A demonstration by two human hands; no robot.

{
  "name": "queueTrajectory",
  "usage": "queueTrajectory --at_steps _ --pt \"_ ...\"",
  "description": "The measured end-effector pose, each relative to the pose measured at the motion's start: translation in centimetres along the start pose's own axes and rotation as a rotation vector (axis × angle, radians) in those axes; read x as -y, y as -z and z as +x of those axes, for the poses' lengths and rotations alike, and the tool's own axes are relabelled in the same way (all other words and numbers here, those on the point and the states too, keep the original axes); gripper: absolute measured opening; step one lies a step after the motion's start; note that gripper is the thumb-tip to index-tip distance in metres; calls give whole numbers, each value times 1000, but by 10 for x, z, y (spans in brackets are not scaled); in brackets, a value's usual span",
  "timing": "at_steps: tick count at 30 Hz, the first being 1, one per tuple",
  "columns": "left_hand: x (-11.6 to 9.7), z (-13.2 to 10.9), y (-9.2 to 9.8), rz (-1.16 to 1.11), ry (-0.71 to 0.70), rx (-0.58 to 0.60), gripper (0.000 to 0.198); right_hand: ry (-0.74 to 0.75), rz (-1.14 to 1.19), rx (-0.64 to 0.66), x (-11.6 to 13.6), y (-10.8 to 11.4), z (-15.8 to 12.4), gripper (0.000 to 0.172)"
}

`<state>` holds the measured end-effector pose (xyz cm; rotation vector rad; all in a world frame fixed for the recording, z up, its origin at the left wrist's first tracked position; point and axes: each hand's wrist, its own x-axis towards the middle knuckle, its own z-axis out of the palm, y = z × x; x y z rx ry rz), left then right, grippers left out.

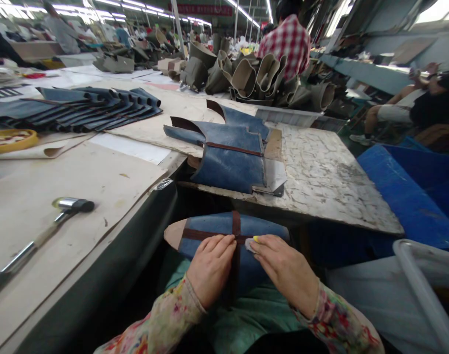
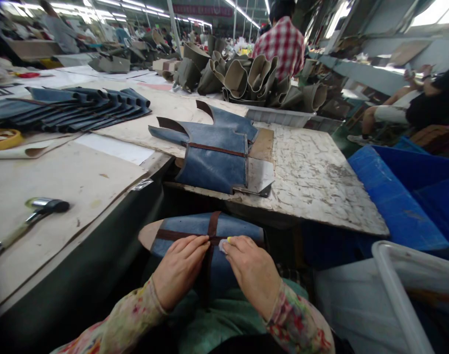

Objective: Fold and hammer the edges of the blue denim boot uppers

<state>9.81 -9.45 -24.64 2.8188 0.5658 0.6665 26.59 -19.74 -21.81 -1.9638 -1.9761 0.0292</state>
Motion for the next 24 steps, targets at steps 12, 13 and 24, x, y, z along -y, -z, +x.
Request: queueTrajectory --at_steps 12,13,24 --pt "31 -27 24 80 158 -56 27 -54 -82 -122 -32 -2 -34 32" --pt "39 -32 33 118 185 -41 27 -59 -77 -129 -32 -5 -36 33" --pt "145 -172 187 679 933 102 51 85 -146 -237 -54 -34 -50 42"
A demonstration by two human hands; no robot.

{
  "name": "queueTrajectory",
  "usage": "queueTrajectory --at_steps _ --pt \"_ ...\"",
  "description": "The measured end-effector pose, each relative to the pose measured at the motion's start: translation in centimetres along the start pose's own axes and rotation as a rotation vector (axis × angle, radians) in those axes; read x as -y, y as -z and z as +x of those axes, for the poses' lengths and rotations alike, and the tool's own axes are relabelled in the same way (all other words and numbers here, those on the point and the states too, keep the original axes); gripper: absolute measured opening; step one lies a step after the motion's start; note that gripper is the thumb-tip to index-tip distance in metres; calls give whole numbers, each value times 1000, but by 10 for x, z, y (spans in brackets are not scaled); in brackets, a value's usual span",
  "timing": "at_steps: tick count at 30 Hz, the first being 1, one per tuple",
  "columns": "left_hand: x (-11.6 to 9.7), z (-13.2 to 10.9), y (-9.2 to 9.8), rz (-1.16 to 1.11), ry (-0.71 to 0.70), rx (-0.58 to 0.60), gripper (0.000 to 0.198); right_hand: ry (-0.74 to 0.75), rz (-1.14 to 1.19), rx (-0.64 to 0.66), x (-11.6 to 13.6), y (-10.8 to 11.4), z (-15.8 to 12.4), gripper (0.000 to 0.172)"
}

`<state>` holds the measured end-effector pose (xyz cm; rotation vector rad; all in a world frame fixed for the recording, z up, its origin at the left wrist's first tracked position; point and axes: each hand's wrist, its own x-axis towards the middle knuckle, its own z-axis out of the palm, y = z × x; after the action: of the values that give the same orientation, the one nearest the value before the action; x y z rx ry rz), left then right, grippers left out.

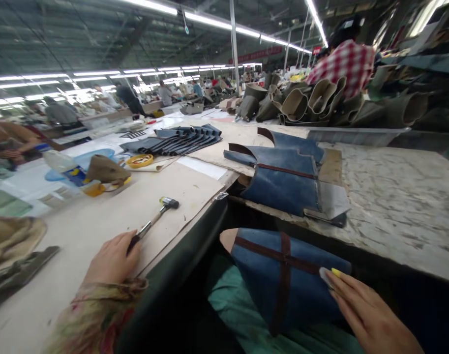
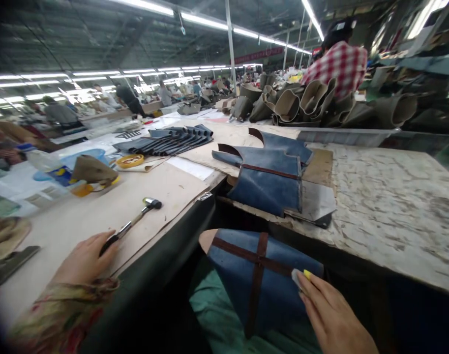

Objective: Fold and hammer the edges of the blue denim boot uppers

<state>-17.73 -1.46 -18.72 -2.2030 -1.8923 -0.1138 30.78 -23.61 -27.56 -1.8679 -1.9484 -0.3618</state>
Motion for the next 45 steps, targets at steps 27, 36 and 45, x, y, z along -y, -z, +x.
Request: queueTrajectory --at_steps 27,36,45 --pt "-178 -63 33 -1118 -327 587 35 -189 124 11 42 13 -4 36" --pt "-187 -64 17 -954 -420 585 32 -204 159 23 42 15 -4 36" --pt "-170 -71 12 -859 -439 589 32 -204 163 25 41 15 -3 35"
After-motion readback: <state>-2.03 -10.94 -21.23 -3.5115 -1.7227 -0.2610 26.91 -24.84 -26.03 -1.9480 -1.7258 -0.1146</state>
